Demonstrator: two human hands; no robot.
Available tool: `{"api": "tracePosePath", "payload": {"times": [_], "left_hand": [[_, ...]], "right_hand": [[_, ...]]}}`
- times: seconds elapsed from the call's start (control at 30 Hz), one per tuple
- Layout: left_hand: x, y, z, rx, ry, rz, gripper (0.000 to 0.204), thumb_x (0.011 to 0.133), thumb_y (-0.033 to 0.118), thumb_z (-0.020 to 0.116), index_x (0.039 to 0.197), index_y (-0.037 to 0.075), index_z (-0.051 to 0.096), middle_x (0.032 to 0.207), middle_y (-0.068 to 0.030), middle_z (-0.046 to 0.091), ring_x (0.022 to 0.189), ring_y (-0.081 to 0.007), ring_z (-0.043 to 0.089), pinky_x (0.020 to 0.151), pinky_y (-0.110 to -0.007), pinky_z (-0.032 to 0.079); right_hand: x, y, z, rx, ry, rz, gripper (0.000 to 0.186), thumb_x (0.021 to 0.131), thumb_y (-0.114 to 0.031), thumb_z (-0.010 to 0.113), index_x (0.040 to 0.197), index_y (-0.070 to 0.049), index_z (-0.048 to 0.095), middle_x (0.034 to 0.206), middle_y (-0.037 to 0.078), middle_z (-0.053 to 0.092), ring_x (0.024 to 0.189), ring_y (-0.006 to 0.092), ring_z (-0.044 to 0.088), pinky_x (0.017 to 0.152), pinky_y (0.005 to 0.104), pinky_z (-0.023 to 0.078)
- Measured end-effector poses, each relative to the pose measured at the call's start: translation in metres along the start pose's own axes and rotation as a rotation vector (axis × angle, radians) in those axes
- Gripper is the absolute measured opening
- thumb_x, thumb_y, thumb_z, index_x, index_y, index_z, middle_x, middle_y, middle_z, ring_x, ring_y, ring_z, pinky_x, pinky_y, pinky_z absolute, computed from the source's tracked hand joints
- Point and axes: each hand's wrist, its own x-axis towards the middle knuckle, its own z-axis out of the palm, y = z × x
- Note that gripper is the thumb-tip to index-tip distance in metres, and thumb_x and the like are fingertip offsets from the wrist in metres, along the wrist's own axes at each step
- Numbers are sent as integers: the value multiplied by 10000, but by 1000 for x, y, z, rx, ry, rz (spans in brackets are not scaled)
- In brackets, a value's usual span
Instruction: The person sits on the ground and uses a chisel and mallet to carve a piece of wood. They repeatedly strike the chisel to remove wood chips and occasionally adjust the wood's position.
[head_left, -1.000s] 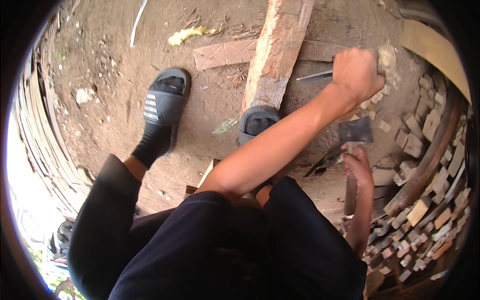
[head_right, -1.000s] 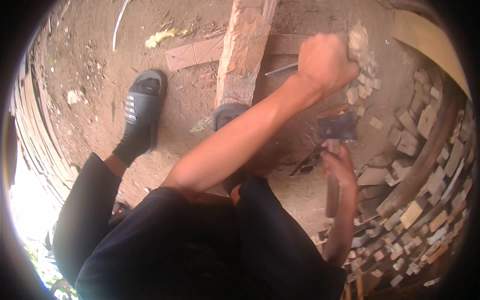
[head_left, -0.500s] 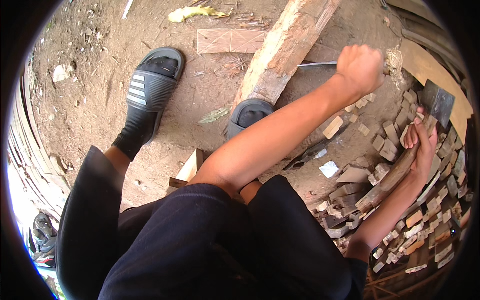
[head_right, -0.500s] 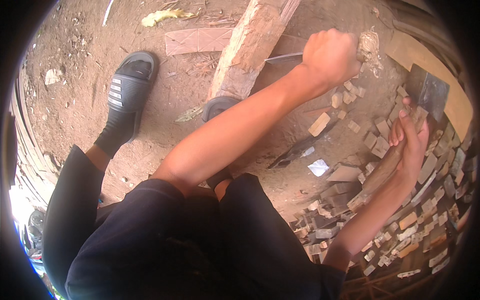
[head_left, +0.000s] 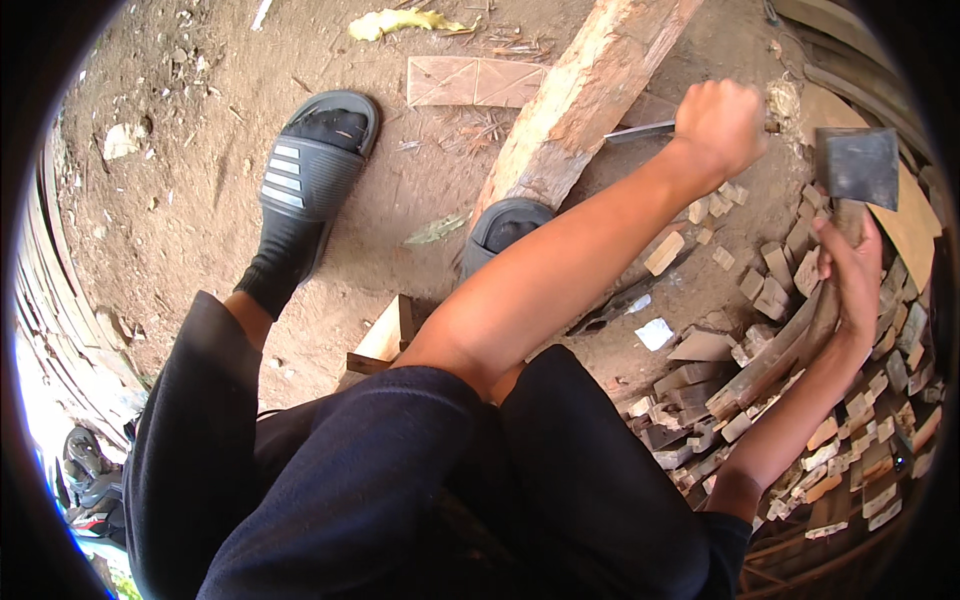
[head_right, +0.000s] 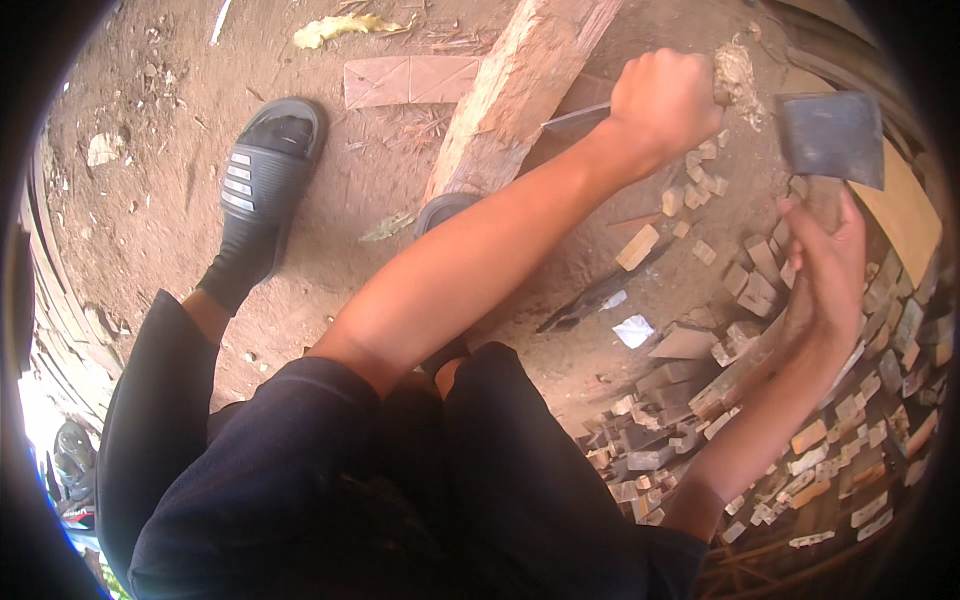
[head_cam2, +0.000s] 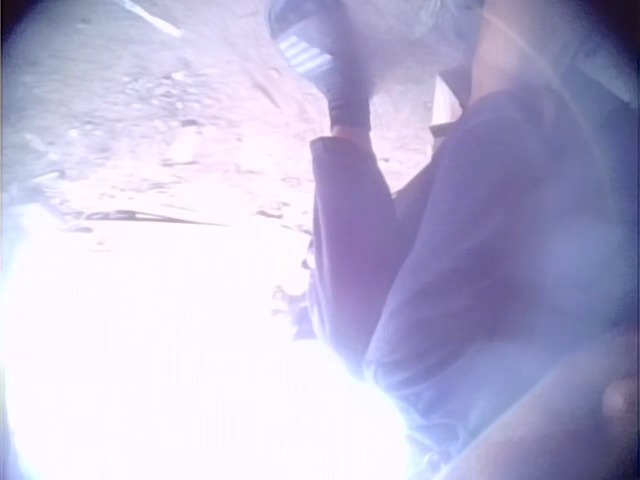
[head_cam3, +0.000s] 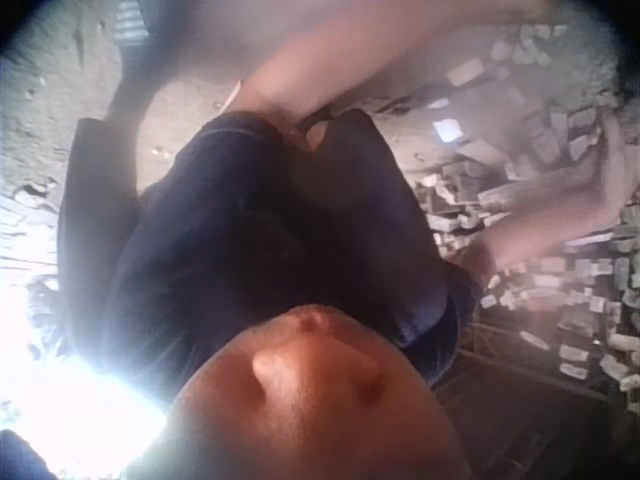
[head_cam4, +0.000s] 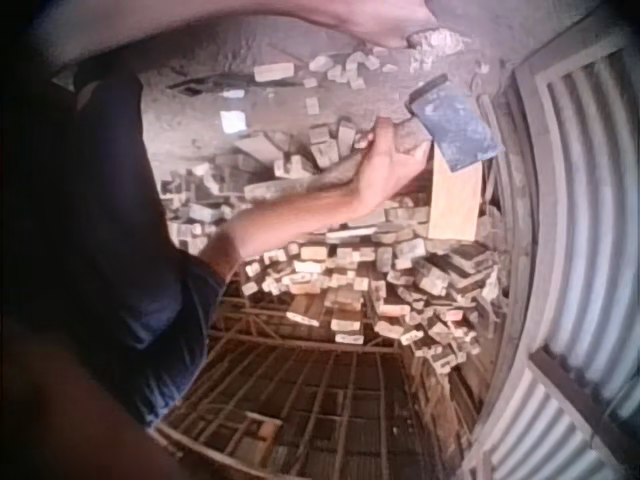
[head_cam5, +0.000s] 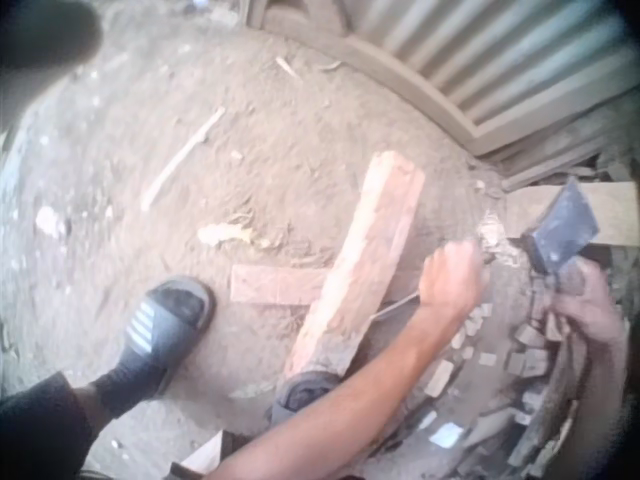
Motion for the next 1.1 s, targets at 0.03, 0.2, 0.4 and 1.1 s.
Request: {"api": "tracePosePath", "payload": {"times": [0.03, 0.2, 0.4, 1.1], "left_hand": [[0, -1, 0, -5, 16, -5, 154, 638, 130, 610, 712, 0, 649, 731, -219, 639, 707, -360, 643, 671, -418, 524], [3, 1, 0, -21, -7, -2, 150, 642, 131, 605, 694, -4, 646, 720, -225, 636, 703, -361, 643, 672, -419, 525], [6, -4, 1, 0, 25, -10, 139, 653, 114, 587, 696, -4, 647, 726, -216, 641, 704, -361, 646, 673, -418, 527], [18, -7, 4, 18, 71, -102, 163, 692, 140, 623, 771, 4, 665, 770, -216, 649, 747, -350, 652, 701, -412, 525]], "right_hand": [[2, -1, -8, 5, -35, -26, 342, 802, -114, 610, 1121, -16, 536, 585, -44, 428, 459, 30, 361, 436, 188, 286], [25, 3, -22, 180, 47, -50, 334, 801, -122, 578, 1119, -25, 538, 574, -55, 404, 447, 32, 360, 430, 188, 290], [26, -1, 1, 90, -210, 66, 350, 780, -137, 555, 1115, -38, 531, 569, -34, 423, 438, 39, 373, 416, 184, 295], [90, 1, -10, 146, 127, -198, 420, 810, -134, 578, 1201, -2, 498, 675, -24, 473, 523, 47, 417, 488, 202, 347]]}}
